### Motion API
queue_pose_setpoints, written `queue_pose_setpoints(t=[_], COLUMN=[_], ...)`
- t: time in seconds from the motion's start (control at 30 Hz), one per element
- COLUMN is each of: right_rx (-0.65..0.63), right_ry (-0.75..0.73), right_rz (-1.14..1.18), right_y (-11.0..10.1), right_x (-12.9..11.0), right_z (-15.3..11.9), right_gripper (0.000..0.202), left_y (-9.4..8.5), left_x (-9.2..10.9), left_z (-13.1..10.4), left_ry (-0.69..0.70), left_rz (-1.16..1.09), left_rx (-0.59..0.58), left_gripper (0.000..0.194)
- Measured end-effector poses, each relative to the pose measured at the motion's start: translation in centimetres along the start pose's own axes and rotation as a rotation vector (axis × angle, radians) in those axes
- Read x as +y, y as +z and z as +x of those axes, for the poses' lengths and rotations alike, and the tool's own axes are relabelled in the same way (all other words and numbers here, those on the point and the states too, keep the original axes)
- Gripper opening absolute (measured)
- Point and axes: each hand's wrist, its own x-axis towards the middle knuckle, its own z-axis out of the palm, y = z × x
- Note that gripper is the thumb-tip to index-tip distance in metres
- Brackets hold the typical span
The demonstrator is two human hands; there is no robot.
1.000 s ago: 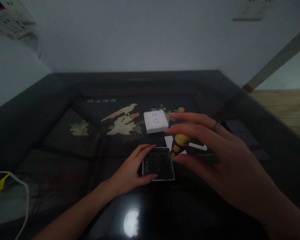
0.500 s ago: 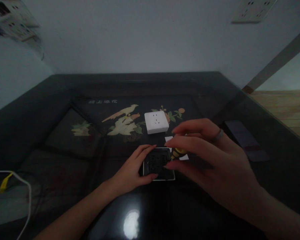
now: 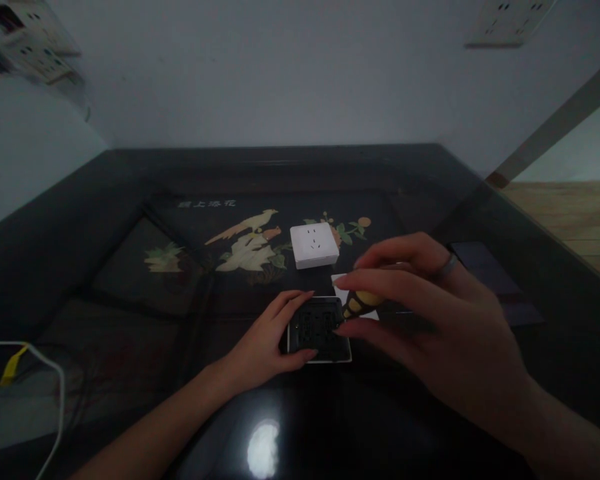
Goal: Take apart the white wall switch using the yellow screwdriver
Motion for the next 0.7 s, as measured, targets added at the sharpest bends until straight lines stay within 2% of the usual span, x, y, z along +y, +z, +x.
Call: queue_pose_setpoints(t=[0.1, 0.23, 0.33, 0.47, 0.57, 0.7], right_rx=[0.015, -0.109, -0.149, -0.013, -0.015, -0.149], right_ry=[-0.001, 0.044, 0.005, -0.037, -0.017, 0.047], right_rz=[-0.006, 0.021, 0.028, -0.066, -0.050, 0.039], right_y=[0.39, -0.11, -0.27, 0.29, 0.28, -0.48], right_x=[-0.18, -0.24, -0.16, -0.17, -0.28, -0.40], right_z=[-0.06, 0.02, -0.03, -0.14, -0.07, 0.02], right_gripper=[0.020, 0.040, 0.034, 0.014, 0.023, 0.035], left_y=[0.02, -0.06, -0.08, 0.03, 0.04, -0.07], left_x=[-0.06, 0.12, 0.17, -0.02, 0.01, 0.28], left_z=[0.05, 0.23, 0.21, 0.10, 0.16, 0.25], left_ry=[0.005, -0.006, -0.013, 0.000, -0.002, -0.016], left_rz=[0.008, -0.005, 0.004, 0.025, 0.015, -0.001], left_rx=[0.007, -0.003, -0.003, 0.005, 0.006, -0.007], left_gripper=[0.077, 0.075, 0.075, 0.078, 0.077, 0.074])
